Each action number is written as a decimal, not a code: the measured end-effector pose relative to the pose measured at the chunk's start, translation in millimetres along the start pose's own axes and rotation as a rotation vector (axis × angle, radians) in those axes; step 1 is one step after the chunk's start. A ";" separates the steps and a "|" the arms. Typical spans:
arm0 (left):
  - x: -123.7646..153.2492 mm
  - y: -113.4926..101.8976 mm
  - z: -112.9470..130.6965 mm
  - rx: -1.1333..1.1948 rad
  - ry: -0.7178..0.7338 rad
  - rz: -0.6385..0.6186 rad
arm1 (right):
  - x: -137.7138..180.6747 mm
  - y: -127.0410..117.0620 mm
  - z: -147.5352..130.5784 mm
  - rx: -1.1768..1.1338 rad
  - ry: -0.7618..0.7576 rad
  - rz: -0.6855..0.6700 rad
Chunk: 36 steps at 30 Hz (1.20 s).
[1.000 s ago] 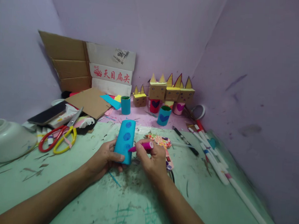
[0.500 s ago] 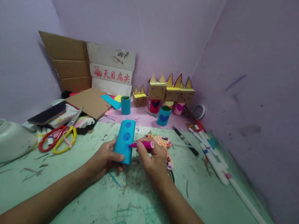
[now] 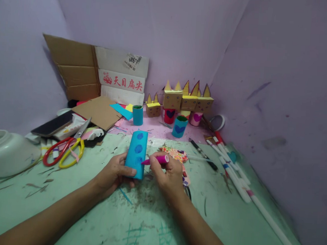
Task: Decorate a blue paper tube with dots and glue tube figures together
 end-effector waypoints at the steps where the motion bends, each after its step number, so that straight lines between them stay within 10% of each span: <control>1: 0.2 0.1 0.4 0.000 0.002 0.002 | 0.0 0.2 -0.2 0.002 0.003 0.000; 36: -0.8 0.2 -0.7 0.004 0.008 -0.005 | 1.7 1.8 -1.0 -0.008 -0.017 0.013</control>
Point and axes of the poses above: each hand's wrist, its own x-axis away from the middle knuckle, its own y-axis out of the palm, z = x × y, the point moved 5 cm from there along -x, towards the middle knuckle, and after that the axes turned 7 degrees about z, right-handed, at the moved point
